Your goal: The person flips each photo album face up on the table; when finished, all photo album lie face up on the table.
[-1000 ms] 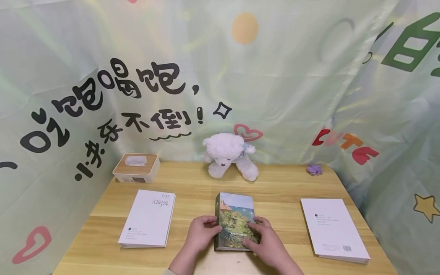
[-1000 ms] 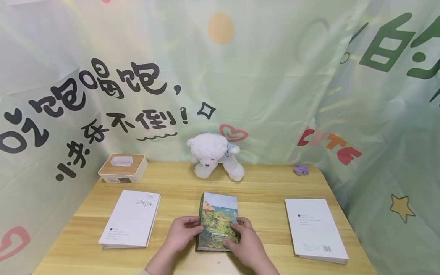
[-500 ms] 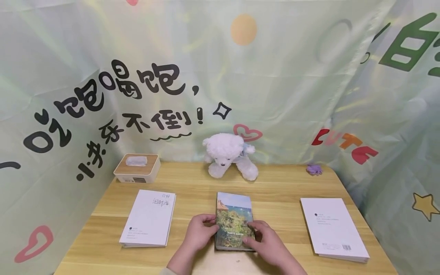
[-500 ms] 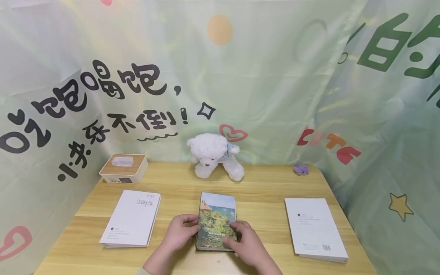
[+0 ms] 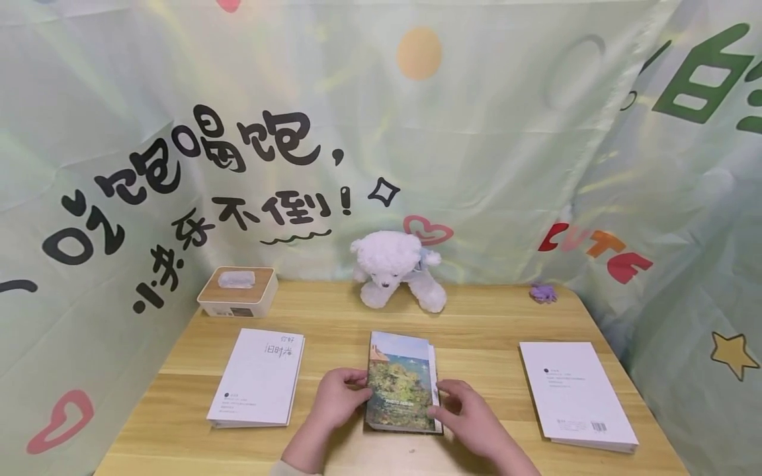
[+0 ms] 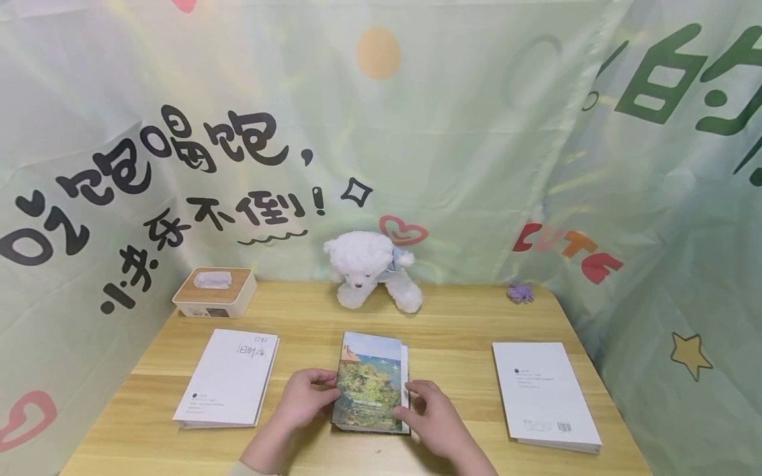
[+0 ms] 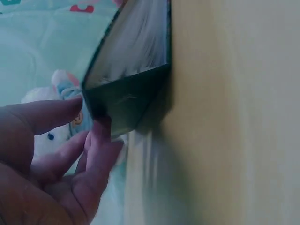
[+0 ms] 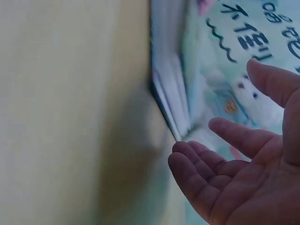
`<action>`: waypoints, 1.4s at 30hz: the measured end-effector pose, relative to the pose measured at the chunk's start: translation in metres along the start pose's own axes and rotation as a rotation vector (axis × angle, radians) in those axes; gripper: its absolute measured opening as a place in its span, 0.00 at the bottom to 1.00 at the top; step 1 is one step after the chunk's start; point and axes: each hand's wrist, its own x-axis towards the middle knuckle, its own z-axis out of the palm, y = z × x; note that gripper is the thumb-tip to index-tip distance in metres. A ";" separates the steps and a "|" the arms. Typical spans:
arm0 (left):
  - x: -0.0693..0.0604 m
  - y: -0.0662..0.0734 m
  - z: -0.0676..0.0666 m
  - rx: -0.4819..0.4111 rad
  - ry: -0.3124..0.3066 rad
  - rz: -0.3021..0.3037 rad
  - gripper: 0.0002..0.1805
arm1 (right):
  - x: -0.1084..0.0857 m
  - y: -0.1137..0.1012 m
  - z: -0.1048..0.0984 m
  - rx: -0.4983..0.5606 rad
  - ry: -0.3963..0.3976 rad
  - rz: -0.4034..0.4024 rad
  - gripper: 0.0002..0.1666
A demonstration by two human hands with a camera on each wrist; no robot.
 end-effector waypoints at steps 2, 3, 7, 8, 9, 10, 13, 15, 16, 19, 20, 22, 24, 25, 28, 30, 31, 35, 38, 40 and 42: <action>0.003 0.005 -0.003 0.007 0.037 -0.002 0.22 | -0.002 -0.002 -0.010 0.022 0.042 0.008 0.33; 0.005 0.009 -0.004 0.004 0.065 0.003 0.23 | -0.002 -0.003 -0.015 0.036 0.065 0.012 0.32; 0.016 0.029 -0.001 -0.040 0.181 0.067 0.21 | -0.005 -0.009 -0.041 0.044 0.148 -0.011 0.31; 0.019 0.035 0.003 -0.053 0.192 0.090 0.20 | -0.006 -0.009 -0.047 0.032 0.171 -0.015 0.30; 0.021 0.041 0.010 -0.065 0.189 0.109 0.19 | -0.007 -0.009 -0.054 0.013 0.186 -0.020 0.30; 0.023 0.046 0.018 -0.078 0.171 0.128 0.19 | -0.009 -0.008 -0.061 -0.006 0.204 -0.027 0.30; 0.023 0.061 0.055 -0.132 0.077 0.149 0.22 | -0.014 0.000 -0.083 -0.062 0.254 -0.032 0.29; 0.019 0.070 0.086 -0.178 0.006 0.133 0.23 | -0.017 0.009 -0.098 -0.089 0.290 -0.017 0.29; 0.017 0.074 0.104 -0.205 -0.036 0.121 0.25 | -0.019 0.014 -0.105 -0.108 0.313 -0.007 0.29; 0.011 0.083 0.151 -0.240 -0.126 0.072 0.26 | -0.025 0.028 -0.126 -0.155 0.401 0.035 0.29; 0.009 0.086 0.165 -0.233 -0.153 0.059 0.26 | -0.027 0.032 -0.132 -0.160 0.429 0.051 0.29; 0.005 0.088 0.188 -0.206 -0.210 0.051 0.26 | -0.033 0.040 -0.143 -0.175 0.482 0.094 0.30; 0.003 0.089 0.200 -0.166 -0.244 0.046 0.26 | -0.037 0.045 -0.153 -0.183 0.507 0.155 0.32; 0.002 0.089 0.205 -0.140 -0.256 0.050 0.26 | -0.039 0.048 -0.158 -0.184 0.513 0.188 0.33; 0.003 0.088 0.211 -0.065 -0.289 0.058 0.25 | -0.044 0.053 -0.173 -0.197 0.522 0.303 0.38; 0.007 0.088 0.214 -0.016 -0.305 0.061 0.26 | -0.047 0.057 -0.181 -0.203 0.534 0.368 0.39; 0.009 0.088 0.216 0.007 -0.312 0.058 0.26 | -0.048 0.059 -0.183 -0.199 0.546 0.390 0.40; 0.019 0.092 0.225 0.093 -0.333 0.057 0.31 | -0.048 0.066 -0.191 -0.199 0.547 0.497 0.42; 0.025 0.097 0.238 0.139 -0.342 0.040 0.36 | -0.046 0.074 -0.198 -0.209 0.491 0.577 0.45; 0.028 0.101 0.247 0.153 -0.352 0.011 0.40 | -0.044 0.080 -0.203 -0.239 0.447 0.600 0.47; 0.029 0.104 0.255 0.156 -0.371 -0.013 0.43 | -0.044 0.088 -0.208 -0.271 0.394 0.597 0.48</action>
